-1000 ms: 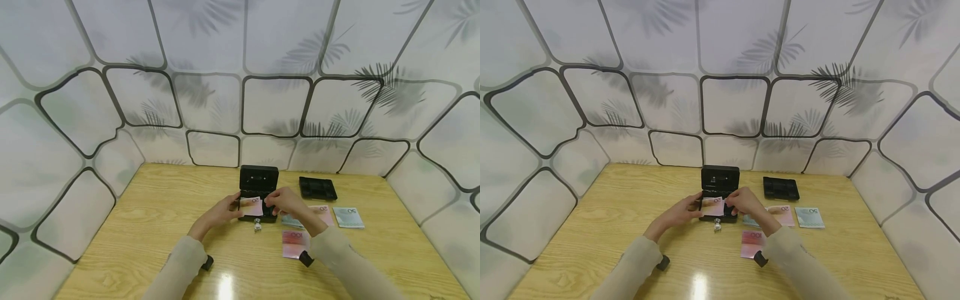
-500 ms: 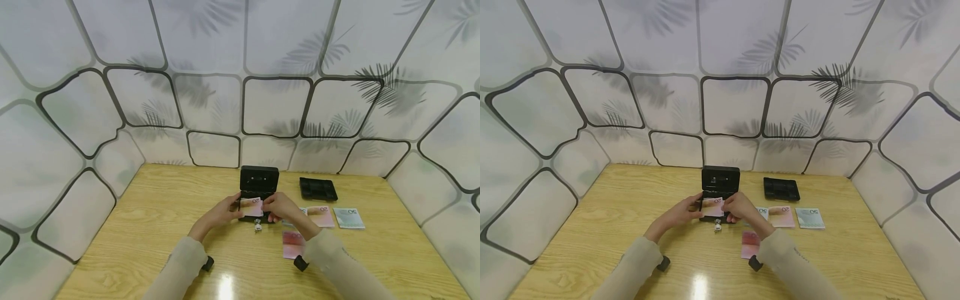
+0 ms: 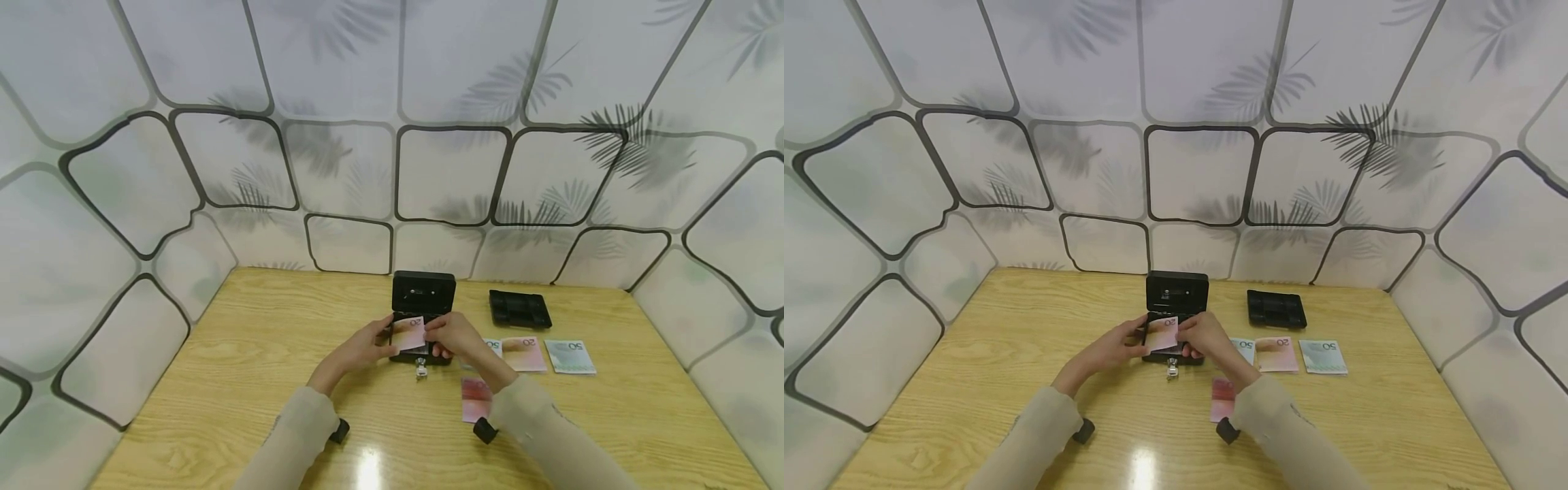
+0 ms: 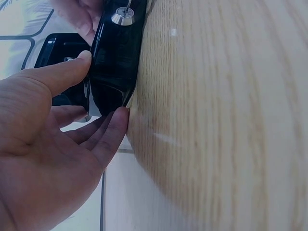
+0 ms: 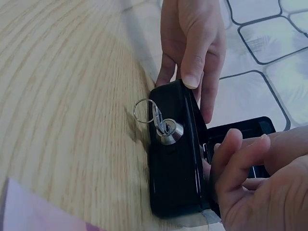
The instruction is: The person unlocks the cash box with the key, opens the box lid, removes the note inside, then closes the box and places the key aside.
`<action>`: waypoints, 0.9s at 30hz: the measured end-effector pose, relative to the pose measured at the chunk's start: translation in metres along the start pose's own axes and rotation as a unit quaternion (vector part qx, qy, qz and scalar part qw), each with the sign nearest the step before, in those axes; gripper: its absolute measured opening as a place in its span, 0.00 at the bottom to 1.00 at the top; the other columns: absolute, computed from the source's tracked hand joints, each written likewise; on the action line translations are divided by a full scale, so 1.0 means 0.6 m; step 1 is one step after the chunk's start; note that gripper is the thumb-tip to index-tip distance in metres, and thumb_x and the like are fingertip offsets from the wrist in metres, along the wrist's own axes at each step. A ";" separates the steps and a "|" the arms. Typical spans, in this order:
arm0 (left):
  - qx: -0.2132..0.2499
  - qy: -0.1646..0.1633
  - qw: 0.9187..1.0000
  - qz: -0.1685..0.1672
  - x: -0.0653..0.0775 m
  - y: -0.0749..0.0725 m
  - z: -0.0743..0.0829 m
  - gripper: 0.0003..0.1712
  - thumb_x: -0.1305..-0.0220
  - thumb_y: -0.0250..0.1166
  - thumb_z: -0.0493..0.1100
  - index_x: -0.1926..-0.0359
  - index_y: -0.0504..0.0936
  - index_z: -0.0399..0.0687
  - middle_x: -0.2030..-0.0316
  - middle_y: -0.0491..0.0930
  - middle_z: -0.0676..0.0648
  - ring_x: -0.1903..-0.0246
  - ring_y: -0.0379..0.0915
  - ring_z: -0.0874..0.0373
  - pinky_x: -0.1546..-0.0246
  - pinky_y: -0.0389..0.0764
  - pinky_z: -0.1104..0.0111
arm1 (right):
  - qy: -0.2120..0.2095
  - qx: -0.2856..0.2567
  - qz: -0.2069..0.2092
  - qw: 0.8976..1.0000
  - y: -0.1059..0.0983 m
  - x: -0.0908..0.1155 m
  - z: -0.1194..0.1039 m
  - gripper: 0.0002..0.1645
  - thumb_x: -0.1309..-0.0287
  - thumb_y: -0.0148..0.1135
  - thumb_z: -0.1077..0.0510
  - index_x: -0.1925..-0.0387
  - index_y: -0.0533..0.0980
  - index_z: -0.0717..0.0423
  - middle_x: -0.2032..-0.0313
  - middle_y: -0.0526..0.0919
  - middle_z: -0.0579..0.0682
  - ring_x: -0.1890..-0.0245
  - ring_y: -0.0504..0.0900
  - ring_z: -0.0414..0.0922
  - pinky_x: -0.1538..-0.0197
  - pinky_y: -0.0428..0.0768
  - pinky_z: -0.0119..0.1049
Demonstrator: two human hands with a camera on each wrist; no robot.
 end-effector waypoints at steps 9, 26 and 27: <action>-0.012 -0.008 1.000 0.000 0.001 0.000 -0.001 0.42 0.27 0.66 0.38 0.22 0.54 0.29 0.28 0.64 0.29 0.31 0.65 0.37 0.30 0.65 0.47 | 0.006 -0.007 0.004 1.000 0.000 -0.007 0.001 0.12 0.30 0.64 0.62 0.52 0.85 0.67 0.85 0.78 0.51 0.88 0.69 0.37 0.82 0.65 0.30; -0.001 -0.009 1.000 -0.001 0.001 0.001 0.000 0.42 0.26 0.65 0.38 0.22 0.53 0.29 0.28 0.64 0.29 0.31 0.66 0.37 0.30 0.66 0.48 | -0.032 0.010 0.007 0.999 0.014 -0.013 -0.007 0.17 0.33 0.65 0.66 0.79 0.78 0.65 0.89 0.75 0.50 0.90 0.70 0.40 0.84 0.60 0.30; 0.001 -0.010 1.000 -0.001 0.001 0.001 -0.001 0.42 0.26 0.65 0.38 0.21 0.53 0.30 0.28 0.64 0.29 0.31 0.66 0.37 0.30 0.66 0.48 | -0.032 0.009 0.012 0.999 0.013 -0.012 -0.008 0.16 0.32 0.64 0.65 0.78 0.79 0.65 0.88 0.75 0.50 0.89 0.71 0.40 0.84 0.61 0.30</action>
Point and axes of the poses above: each hand's wrist, its own x-axis away from the middle knuckle, its own y-axis out of the palm, z = x × y, the point moved 8 cm from there along -x, towards the middle knuckle
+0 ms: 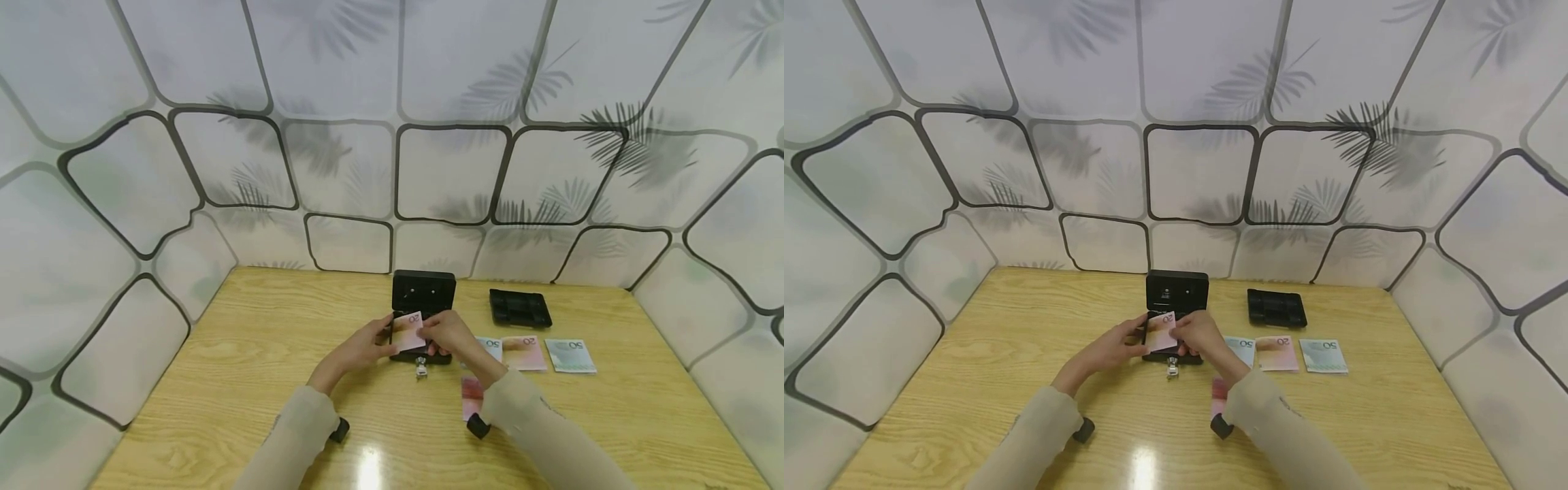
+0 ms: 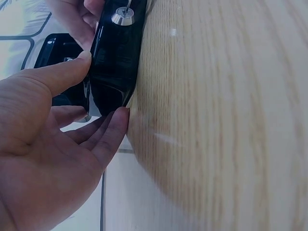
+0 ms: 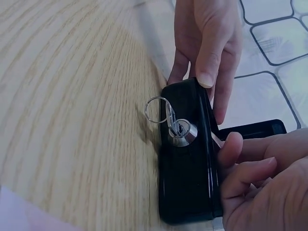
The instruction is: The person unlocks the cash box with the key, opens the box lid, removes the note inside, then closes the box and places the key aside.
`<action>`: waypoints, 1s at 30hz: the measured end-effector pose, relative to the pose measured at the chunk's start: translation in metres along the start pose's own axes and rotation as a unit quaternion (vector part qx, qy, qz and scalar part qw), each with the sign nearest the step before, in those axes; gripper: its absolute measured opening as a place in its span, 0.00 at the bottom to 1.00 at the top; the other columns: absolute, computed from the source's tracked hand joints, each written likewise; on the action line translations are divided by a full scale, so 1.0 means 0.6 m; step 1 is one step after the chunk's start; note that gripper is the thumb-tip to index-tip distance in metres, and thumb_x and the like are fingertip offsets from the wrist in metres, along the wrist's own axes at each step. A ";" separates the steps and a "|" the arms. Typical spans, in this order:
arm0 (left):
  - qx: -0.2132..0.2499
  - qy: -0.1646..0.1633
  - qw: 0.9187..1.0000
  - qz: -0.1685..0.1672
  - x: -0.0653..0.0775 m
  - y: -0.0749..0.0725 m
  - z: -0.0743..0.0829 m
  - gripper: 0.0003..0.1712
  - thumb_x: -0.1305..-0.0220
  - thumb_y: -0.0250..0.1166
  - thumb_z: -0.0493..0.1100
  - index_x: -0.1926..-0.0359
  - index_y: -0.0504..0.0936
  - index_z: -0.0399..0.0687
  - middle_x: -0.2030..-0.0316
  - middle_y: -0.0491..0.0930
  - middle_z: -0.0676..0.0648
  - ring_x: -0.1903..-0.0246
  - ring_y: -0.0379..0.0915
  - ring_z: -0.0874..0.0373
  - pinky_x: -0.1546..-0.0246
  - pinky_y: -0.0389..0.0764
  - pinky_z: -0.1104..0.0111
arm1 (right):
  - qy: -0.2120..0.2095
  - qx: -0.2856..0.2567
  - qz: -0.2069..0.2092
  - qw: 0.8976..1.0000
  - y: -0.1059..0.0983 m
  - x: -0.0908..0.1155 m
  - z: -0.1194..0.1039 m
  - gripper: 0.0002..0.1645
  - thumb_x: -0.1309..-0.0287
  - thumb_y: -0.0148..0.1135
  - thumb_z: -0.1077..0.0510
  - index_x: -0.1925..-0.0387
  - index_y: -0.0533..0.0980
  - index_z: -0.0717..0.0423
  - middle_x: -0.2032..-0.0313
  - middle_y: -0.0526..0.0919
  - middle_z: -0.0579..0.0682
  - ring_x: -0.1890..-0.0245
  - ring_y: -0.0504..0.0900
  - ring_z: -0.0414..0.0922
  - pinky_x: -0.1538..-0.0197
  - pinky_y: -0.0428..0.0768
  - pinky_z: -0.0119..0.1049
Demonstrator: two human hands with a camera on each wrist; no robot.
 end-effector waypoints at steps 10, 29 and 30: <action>0.016 0.001 1.000 -0.004 -0.002 0.003 -0.001 0.43 0.27 0.65 0.38 0.21 0.52 0.29 0.30 0.67 0.29 0.32 0.67 0.37 0.32 0.68 0.47 | 0.013 0.010 0.060 0.998 -0.026 0.016 -0.003 0.10 0.29 0.63 0.61 0.65 0.85 0.62 0.84 0.78 0.52 0.86 0.72 0.41 0.81 0.66 0.33; 0.033 0.023 0.999 -0.010 -0.001 0.003 0.003 0.42 0.26 0.63 0.36 0.21 0.52 0.29 0.28 0.64 0.29 0.32 0.66 0.36 0.31 0.67 0.47 | -0.013 -0.049 0.032 0.998 -0.056 0.061 -0.049 0.12 0.28 0.62 0.59 0.54 0.84 0.64 0.80 0.78 0.51 0.82 0.73 0.40 0.80 0.62 0.30; 0.033 0.025 0.999 -0.010 -0.001 0.004 0.003 0.42 0.26 0.63 0.36 0.21 0.52 0.28 0.28 0.64 0.29 0.32 0.66 0.36 0.31 0.67 0.47 | -0.015 -0.049 0.031 0.998 -0.060 0.064 -0.051 0.12 0.28 0.62 0.58 0.54 0.84 0.64 0.80 0.78 0.51 0.82 0.73 0.40 0.80 0.62 0.30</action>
Point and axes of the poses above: each hand's wrist, its own x-axis away from the middle knuckle, its own y-axis out of the palm, z = x × y, the point moved 8 cm from there along -x, towards the middle knuckle
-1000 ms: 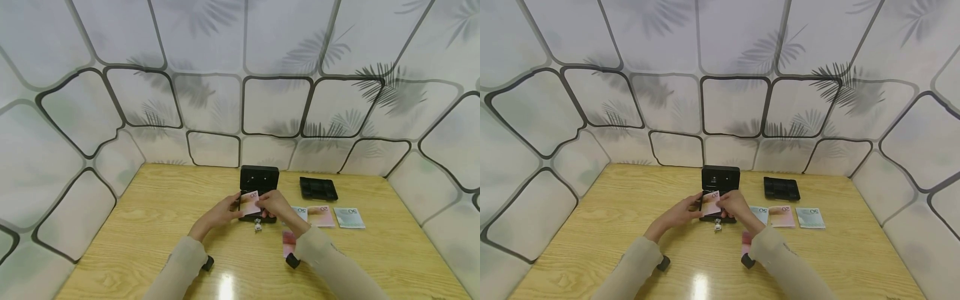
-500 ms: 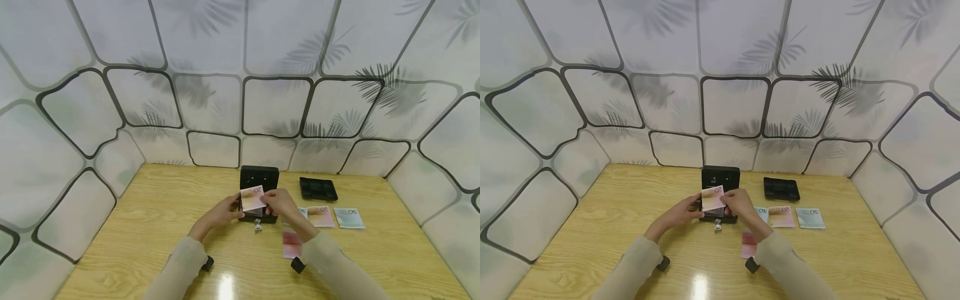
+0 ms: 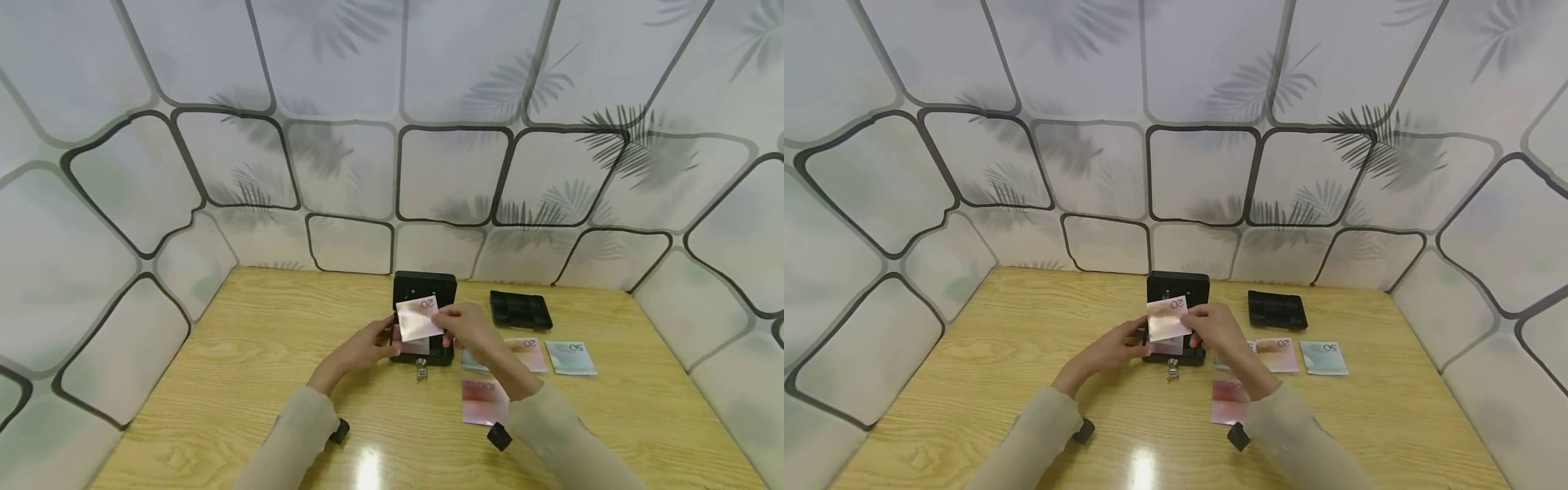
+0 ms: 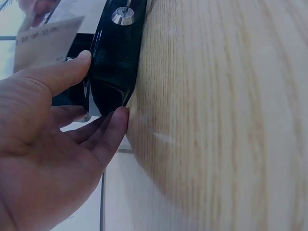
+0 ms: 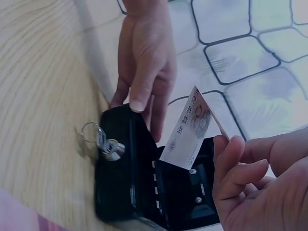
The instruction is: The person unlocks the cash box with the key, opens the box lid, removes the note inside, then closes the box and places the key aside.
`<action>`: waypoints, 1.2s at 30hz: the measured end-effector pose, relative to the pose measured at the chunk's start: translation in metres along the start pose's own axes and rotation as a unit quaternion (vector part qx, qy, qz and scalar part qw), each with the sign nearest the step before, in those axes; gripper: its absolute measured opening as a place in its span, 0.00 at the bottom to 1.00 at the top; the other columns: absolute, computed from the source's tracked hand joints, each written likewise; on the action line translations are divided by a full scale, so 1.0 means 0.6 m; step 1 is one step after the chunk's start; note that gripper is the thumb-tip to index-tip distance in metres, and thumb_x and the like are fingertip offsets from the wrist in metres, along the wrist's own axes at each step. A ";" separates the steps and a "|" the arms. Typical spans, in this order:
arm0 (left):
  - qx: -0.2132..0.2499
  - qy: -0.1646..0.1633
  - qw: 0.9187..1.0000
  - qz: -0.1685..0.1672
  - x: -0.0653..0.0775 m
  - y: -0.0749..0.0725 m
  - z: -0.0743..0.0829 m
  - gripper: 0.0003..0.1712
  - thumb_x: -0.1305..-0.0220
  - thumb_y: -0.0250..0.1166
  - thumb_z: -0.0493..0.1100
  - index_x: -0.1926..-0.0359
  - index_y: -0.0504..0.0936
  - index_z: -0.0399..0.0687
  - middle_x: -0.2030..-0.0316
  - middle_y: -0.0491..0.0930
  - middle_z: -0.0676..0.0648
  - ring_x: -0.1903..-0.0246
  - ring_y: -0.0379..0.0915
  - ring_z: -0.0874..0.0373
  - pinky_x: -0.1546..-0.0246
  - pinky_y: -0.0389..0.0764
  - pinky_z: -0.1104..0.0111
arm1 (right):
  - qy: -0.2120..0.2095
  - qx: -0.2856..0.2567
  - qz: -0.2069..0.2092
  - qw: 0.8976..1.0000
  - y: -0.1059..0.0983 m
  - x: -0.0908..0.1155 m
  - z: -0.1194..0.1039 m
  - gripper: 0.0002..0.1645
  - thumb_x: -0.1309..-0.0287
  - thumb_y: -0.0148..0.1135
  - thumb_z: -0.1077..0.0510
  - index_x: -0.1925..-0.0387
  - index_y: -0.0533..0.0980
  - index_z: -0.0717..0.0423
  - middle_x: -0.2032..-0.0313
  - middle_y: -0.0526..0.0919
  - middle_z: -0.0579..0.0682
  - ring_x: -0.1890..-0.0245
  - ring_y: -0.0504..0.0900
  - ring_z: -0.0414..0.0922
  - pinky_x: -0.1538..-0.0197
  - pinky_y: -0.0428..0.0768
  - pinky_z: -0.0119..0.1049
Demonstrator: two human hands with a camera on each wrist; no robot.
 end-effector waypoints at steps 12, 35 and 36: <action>-0.016 -0.008 1.000 0.009 0.001 -0.002 0.001 0.42 0.27 0.64 0.35 0.22 0.52 0.26 0.29 0.64 0.27 0.31 0.65 0.35 0.30 0.64 0.47 | -0.003 0.027 0.009 1.000 -0.062 0.042 -0.009 0.15 0.28 0.64 0.56 0.51 0.83 0.65 0.80 0.79 0.52 0.85 0.64 0.40 0.79 0.63 0.32; -0.016 -0.027 0.999 0.008 0.004 -0.001 -0.005 0.42 0.26 0.64 0.37 0.21 0.52 0.31 0.25 0.57 0.29 0.28 0.61 0.36 0.30 0.65 0.47 | -0.003 0.044 0.027 0.999 -0.194 0.121 0.039 0.18 0.25 0.60 0.55 0.52 0.80 0.70 0.79 0.77 0.48 0.83 0.67 0.38 0.78 0.67 0.31; -0.018 -0.030 0.999 0.009 0.005 -0.001 -0.006 0.42 0.26 0.64 0.37 0.21 0.52 0.31 0.25 0.57 0.29 0.29 0.61 0.36 0.30 0.64 0.47 | -0.002 0.042 0.027 0.999 -0.200 0.124 0.043 0.17 0.25 0.60 0.56 0.53 0.80 0.69 0.79 0.77 0.48 0.83 0.67 0.38 0.78 0.67 0.31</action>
Point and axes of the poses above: each hand's wrist, its own x-axis away from the middle knuckle, its own y-axis out of the palm, z = x × y, the point moved 8 cm from there along -x, towards the middle knuckle
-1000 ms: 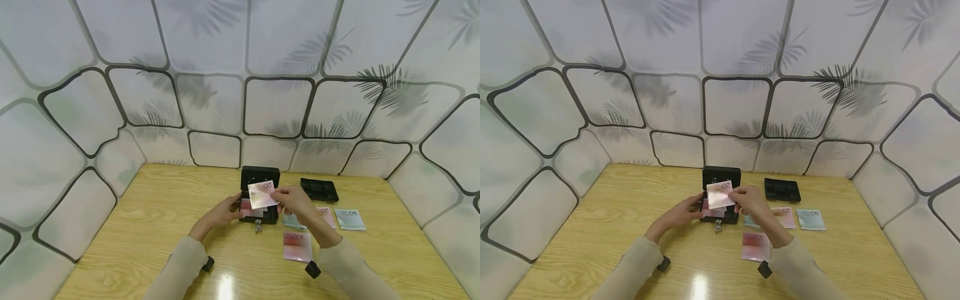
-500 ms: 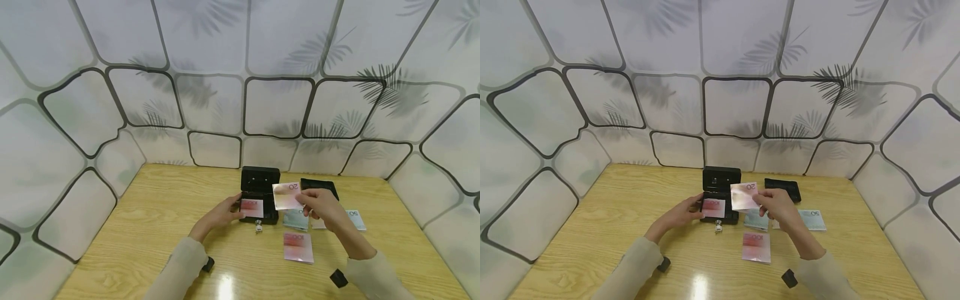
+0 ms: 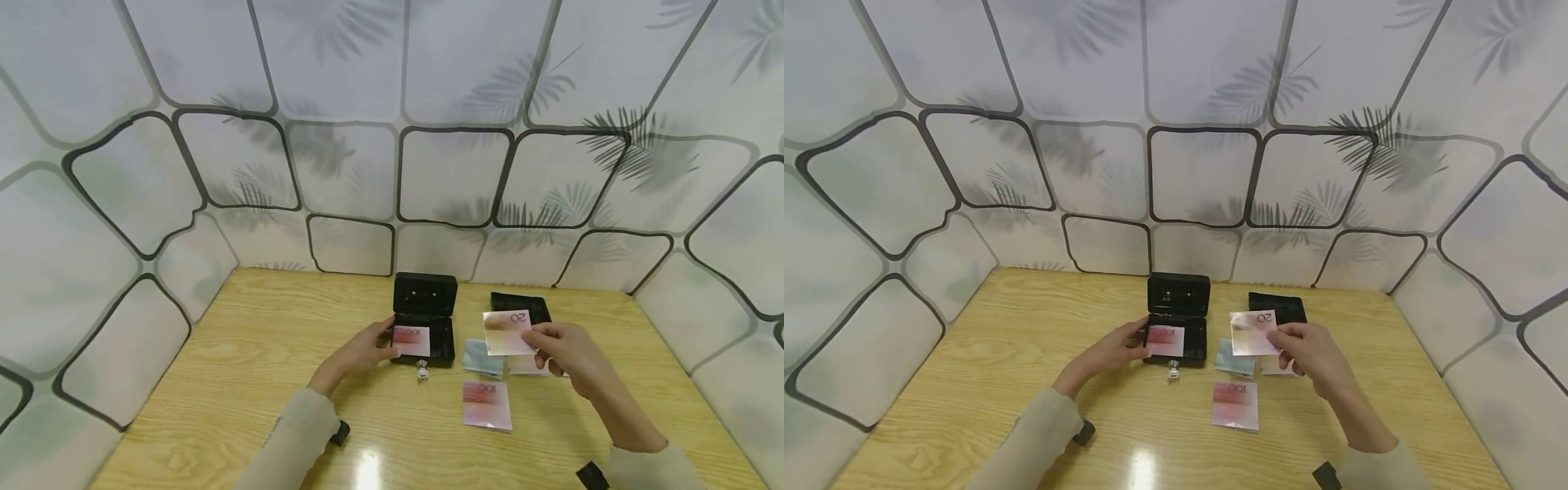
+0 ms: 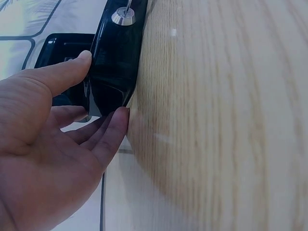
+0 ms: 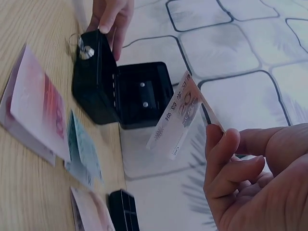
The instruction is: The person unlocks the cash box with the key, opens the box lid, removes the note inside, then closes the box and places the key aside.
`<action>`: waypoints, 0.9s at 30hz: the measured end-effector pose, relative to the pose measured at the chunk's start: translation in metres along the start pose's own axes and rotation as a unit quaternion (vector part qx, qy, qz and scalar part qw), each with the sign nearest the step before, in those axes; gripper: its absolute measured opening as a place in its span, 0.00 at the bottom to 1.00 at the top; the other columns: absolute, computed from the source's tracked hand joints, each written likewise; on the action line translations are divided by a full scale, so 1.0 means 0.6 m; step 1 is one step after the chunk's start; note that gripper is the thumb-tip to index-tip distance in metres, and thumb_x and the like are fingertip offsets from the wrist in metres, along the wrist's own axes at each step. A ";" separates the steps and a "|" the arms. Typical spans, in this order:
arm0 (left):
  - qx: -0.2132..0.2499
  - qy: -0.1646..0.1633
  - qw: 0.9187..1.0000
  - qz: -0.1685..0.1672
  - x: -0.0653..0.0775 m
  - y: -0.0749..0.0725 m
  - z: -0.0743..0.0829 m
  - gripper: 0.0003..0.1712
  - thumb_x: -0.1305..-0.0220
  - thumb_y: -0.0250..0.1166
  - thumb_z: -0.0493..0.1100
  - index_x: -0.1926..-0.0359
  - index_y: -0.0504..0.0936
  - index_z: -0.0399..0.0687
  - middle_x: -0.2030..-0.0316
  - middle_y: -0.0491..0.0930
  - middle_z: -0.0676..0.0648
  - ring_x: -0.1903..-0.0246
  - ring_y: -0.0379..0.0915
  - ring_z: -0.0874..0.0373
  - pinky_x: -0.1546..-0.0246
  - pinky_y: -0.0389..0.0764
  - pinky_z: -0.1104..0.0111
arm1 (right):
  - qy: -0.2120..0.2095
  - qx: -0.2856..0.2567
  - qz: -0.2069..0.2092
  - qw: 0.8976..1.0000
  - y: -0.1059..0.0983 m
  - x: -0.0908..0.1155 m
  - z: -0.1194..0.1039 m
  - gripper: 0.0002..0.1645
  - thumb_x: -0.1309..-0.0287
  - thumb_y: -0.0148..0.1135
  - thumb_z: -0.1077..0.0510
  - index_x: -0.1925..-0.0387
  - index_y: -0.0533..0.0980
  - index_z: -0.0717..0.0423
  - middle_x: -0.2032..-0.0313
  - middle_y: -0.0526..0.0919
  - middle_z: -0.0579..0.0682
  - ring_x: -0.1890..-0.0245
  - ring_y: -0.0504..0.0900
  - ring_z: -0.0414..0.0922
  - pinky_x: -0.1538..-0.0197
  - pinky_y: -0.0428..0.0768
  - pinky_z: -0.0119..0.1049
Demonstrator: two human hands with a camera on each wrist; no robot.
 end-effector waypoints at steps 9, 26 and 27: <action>0.001 0.003 1.000 0.000 -0.001 -0.001 0.000 0.42 0.26 0.64 0.37 0.21 0.52 0.31 0.26 0.59 0.28 0.28 0.61 0.36 0.29 0.63 0.47 | 0.027 0.011 0.018 0.999 -0.050 0.033 0.032 0.17 0.26 0.60 0.56 0.54 0.81 0.69 0.79 0.76 0.46 0.81 0.68 0.37 0.77 0.68 0.30; -0.004 -0.011 1.000 0.008 -0.001 -0.002 -0.002 0.43 0.26 0.65 0.38 0.21 0.53 0.31 0.27 0.62 0.29 0.28 0.61 0.38 0.28 0.61 0.48 | 0.103 0.032 -0.029 0.994 -0.082 0.071 0.136 0.16 0.25 0.60 0.52 0.62 0.84 0.59 0.77 0.76 0.46 0.80 0.67 0.38 0.75 0.68 0.30; -0.004 -0.011 1.000 0.008 -0.001 -0.002 -0.003 0.43 0.26 0.65 0.38 0.21 0.53 0.32 0.27 0.62 0.29 0.28 0.61 0.38 0.28 0.61 0.48 | 0.107 0.029 -0.034 0.993 -0.078 0.072 0.143 0.16 0.25 0.60 0.52 0.62 0.85 0.59 0.78 0.76 0.46 0.80 0.67 0.38 0.75 0.68 0.30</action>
Point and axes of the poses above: each hand's wrist, its own x-axis away from the middle knuckle, its own y-axis out of the palm, z = x × y, the point moved 8 cm from there along -x, towards the middle knuckle
